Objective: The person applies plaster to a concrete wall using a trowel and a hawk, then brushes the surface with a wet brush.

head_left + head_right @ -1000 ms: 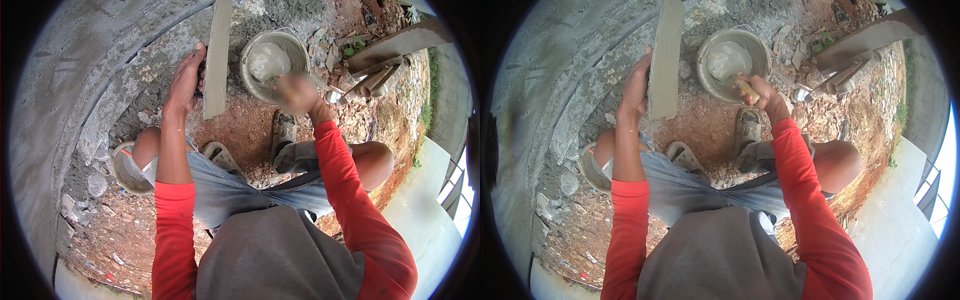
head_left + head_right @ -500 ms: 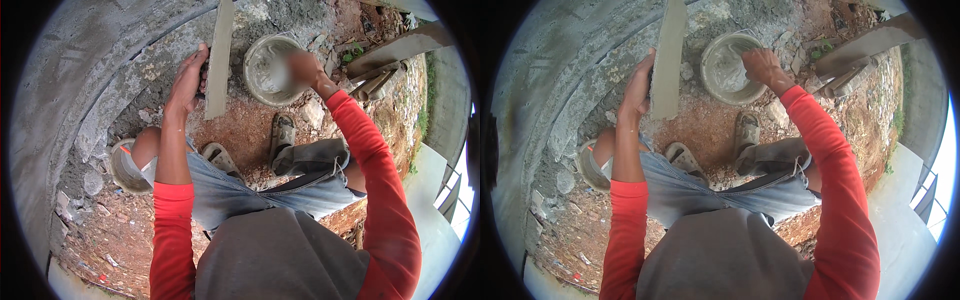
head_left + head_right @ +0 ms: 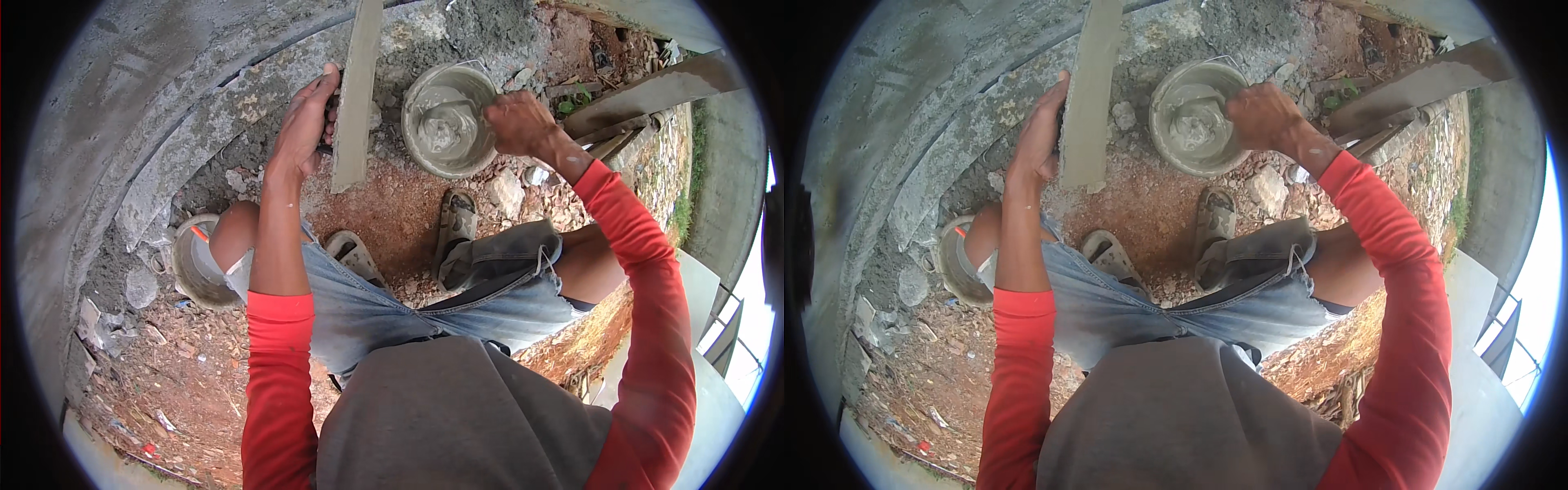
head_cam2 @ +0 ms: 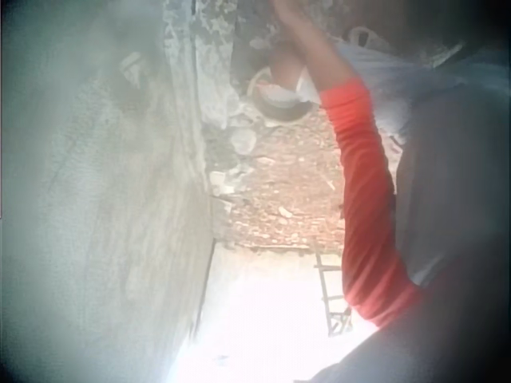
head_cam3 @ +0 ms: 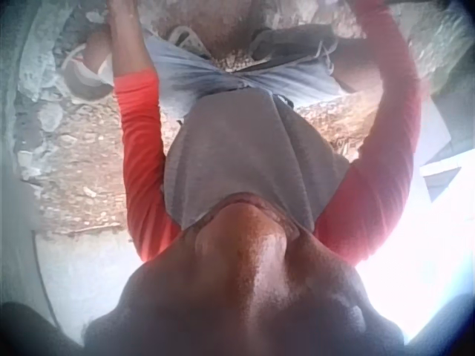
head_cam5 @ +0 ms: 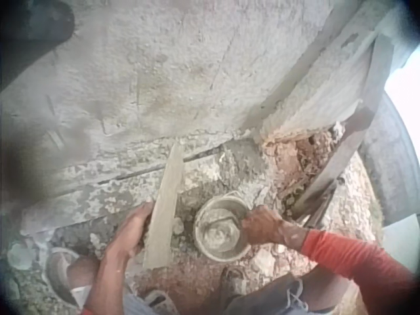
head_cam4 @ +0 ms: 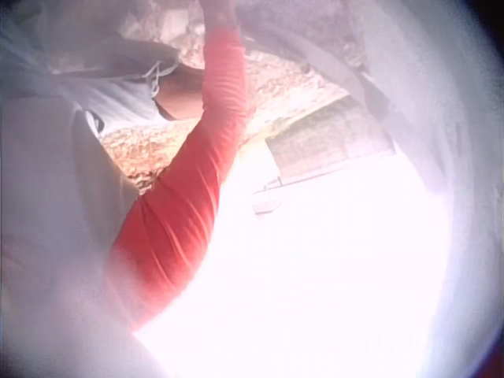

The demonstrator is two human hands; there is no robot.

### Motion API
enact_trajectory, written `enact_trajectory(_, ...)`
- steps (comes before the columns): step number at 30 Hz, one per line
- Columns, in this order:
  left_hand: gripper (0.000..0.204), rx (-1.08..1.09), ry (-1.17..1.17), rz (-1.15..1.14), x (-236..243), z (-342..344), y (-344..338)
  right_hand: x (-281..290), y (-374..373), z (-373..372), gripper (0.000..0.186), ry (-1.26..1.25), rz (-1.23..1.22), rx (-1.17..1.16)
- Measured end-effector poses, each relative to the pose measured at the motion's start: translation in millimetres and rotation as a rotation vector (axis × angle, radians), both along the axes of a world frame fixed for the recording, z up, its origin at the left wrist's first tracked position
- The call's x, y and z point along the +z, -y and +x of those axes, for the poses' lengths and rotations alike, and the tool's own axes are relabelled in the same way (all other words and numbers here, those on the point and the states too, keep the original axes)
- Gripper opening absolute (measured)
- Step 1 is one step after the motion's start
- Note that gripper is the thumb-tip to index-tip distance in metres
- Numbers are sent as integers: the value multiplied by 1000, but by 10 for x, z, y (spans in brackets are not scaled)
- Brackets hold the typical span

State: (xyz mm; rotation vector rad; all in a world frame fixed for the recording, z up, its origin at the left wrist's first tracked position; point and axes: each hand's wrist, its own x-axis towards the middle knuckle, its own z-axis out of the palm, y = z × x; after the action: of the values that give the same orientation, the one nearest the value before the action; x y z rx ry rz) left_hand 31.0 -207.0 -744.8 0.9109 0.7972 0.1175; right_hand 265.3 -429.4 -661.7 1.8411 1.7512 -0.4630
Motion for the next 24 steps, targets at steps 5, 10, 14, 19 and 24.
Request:
enact_trajectory(5,45,-20,-60,27,79,51,55,-800,215,-28,24,36,-36,-267)
enact_trajectory(10,45,-23,-4,17,34,-22,-48,-696,306,-206,23,-81,-140,-209)
enact_trajectory(14,45,-5,-38,25,139,4,-13,-280,276,147,31,-117,-218,-309)
enact_trajectory(19,67,-110,-51,20,113,-10,13,-536,322,6,33,-87,1,-556)
enact_trajectory(24,51,-80,13,-151,254,147,373,-650,1215,-229,24,-484,504,-743)
